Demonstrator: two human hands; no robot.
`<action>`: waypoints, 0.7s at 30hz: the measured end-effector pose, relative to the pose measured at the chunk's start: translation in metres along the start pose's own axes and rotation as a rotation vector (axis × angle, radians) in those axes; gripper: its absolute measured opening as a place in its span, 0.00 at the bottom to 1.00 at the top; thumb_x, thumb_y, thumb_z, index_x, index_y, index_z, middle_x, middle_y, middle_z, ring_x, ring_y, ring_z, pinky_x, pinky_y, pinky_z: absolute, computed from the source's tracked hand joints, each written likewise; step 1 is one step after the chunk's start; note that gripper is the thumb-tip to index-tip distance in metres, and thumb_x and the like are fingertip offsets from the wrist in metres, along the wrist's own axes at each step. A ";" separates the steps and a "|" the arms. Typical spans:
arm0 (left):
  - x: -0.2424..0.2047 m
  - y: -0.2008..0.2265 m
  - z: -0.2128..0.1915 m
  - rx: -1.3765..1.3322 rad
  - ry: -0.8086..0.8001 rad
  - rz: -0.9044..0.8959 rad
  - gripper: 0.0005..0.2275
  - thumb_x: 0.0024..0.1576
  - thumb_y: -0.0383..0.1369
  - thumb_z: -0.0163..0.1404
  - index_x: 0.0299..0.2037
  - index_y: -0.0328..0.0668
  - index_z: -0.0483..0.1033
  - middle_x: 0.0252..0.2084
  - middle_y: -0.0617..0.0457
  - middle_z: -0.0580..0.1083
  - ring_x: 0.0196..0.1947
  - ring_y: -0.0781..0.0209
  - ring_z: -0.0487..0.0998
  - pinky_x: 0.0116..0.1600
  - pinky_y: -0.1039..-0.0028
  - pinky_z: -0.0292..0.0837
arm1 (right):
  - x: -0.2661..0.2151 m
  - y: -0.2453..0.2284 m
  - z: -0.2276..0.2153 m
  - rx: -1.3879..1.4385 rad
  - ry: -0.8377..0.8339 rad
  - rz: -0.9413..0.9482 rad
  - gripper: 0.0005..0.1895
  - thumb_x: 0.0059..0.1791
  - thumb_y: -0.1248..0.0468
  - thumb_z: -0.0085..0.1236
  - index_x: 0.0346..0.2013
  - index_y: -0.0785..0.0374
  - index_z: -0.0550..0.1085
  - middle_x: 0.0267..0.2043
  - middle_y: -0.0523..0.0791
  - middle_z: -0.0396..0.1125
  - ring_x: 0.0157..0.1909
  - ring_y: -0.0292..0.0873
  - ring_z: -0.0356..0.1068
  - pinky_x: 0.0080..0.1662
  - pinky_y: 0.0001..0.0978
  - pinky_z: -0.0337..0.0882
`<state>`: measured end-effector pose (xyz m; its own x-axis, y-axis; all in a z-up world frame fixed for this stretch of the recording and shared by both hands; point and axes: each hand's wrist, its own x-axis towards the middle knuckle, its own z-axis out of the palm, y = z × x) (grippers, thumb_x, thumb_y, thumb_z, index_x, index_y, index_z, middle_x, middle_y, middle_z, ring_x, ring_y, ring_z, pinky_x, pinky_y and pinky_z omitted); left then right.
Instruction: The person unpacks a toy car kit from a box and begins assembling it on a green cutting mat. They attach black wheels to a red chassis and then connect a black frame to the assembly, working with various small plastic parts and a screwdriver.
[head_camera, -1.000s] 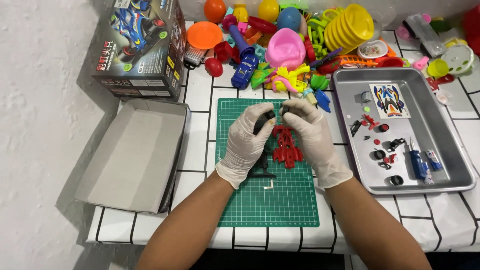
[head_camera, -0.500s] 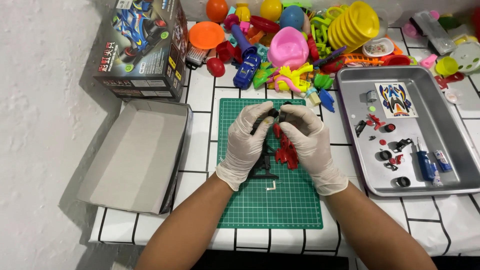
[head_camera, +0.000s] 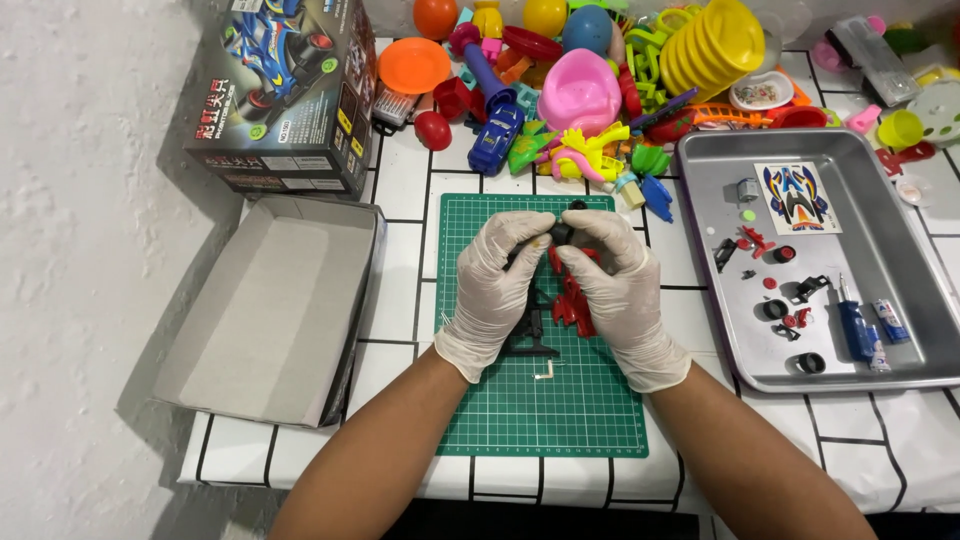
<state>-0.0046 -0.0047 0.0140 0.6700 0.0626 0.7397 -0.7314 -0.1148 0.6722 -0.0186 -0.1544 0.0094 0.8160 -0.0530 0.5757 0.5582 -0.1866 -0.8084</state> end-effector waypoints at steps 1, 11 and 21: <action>0.000 0.002 0.000 -0.010 0.006 -0.014 0.07 0.59 0.24 0.57 0.46 0.38 0.81 0.40 0.47 0.79 0.42 0.50 0.83 0.45 0.65 0.81 | 0.000 -0.001 0.000 -0.007 -0.001 -0.001 0.16 0.49 0.74 0.64 0.52 0.70 0.76 0.48 0.50 0.69 0.46 0.43 0.74 0.49 0.38 0.78; -0.002 0.001 0.002 -0.031 0.014 -0.081 0.06 0.60 0.24 0.56 0.45 0.39 0.81 0.37 0.49 0.79 0.38 0.54 0.83 0.42 0.67 0.80 | -0.002 0.004 0.003 -0.032 0.054 -0.028 0.18 0.46 0.75 0.68 0.50 0.70 0.76 0.47 0.51 0.70 0.44 0.44 0.75 0.47 0.39 0.79; -0.004 0.001 0.001 -0.090 -0.028 -0.125 0.11 0.60 0.28 0.57 0.51 0.36 0.79 0.46 0.45 0.79 0.45 0.50 0.83 0.47 0.65 0.82 | 0.001 -0.005 0.000 -0.128 0.032 -0.105 0.21 0.48 0.72 0.67 0.55 0.70 0.74 0.49 0.51 0.68 0.48 0.46 0.74 0.50 0.41 0.77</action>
<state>-0.0073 -0.0060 0.0117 0.7587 0.0433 0.6500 -0.6499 -0.0184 0.7598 -0.0205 -0.1538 0.0144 0.7476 -0.0572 0.6617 0.6151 -0.3161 -0.7223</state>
